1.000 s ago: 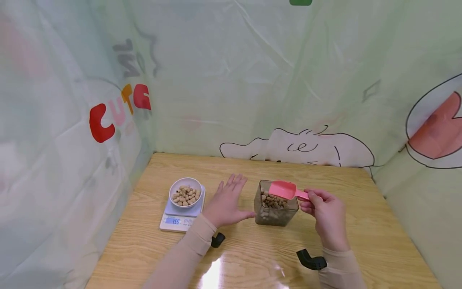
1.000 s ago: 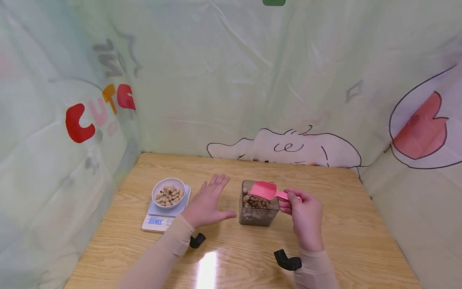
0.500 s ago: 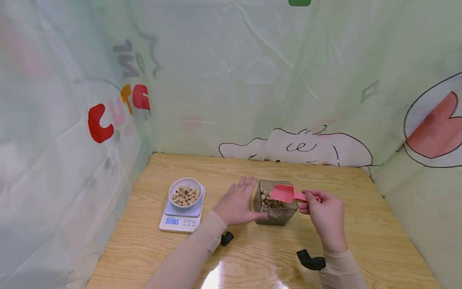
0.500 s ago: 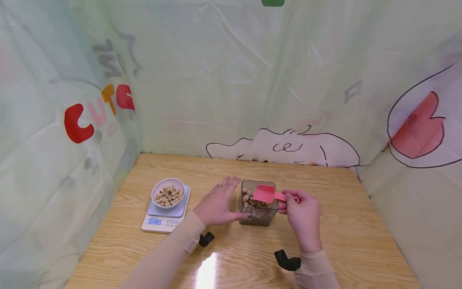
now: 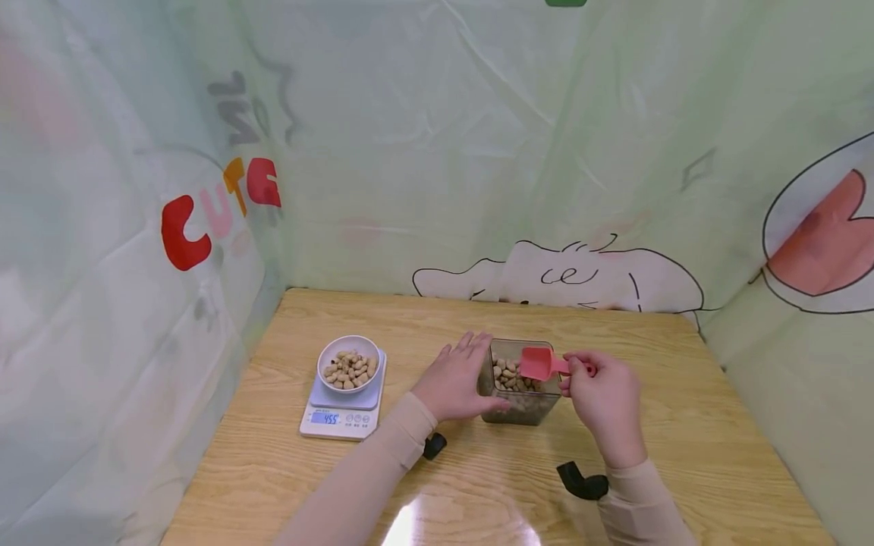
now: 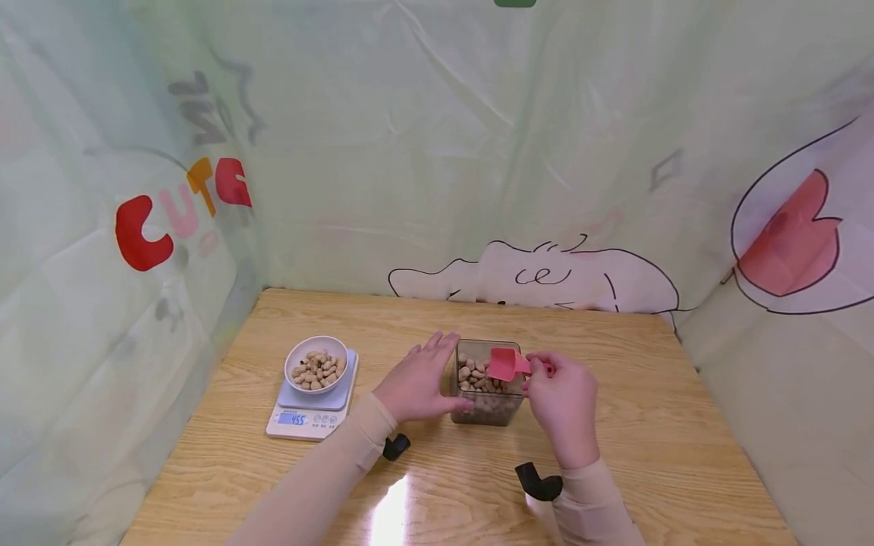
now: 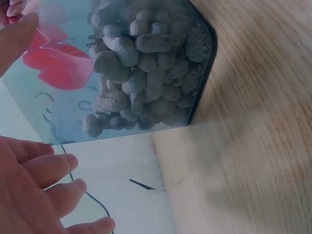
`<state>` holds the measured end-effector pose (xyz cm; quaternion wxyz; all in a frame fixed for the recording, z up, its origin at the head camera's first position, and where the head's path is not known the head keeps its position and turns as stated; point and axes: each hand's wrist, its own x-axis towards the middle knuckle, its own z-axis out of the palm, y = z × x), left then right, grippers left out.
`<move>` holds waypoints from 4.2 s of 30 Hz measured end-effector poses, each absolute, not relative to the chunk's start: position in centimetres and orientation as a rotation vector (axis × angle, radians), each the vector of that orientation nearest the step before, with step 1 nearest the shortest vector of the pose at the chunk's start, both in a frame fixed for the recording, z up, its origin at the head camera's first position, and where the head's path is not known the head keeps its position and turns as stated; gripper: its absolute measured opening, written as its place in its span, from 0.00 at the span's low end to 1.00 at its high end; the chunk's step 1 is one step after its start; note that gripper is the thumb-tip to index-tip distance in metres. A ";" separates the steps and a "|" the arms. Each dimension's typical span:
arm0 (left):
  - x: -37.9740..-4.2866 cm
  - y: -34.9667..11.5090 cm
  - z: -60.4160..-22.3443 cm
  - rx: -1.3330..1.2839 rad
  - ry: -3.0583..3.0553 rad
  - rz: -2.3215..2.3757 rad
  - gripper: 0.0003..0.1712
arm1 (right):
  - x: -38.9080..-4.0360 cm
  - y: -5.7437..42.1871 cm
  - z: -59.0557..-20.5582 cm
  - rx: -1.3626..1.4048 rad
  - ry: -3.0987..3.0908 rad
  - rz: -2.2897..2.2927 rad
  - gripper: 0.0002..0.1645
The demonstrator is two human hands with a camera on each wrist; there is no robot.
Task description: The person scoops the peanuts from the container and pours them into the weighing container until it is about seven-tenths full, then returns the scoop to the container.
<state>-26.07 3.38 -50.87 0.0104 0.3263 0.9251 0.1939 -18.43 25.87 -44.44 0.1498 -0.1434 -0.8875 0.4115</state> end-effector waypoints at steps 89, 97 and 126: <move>-26.5 3.7 -51.5 0.995 2.876 0.601 0.65 | -23.4 26.5 -45.3 -0.372 -2.675 1.905 0.20; -26.2 3.6 -51.1 0.984 2.873 0.621 0.64 | -23.1 26.4 -45.3 -0.201 -2.793 1.774 0.19; -26.5 3.5 -51.4 1.001 2.868 0.626 0.64 | -23.1 27.3 -45.1 -0.402 -2.611 2.038 0.22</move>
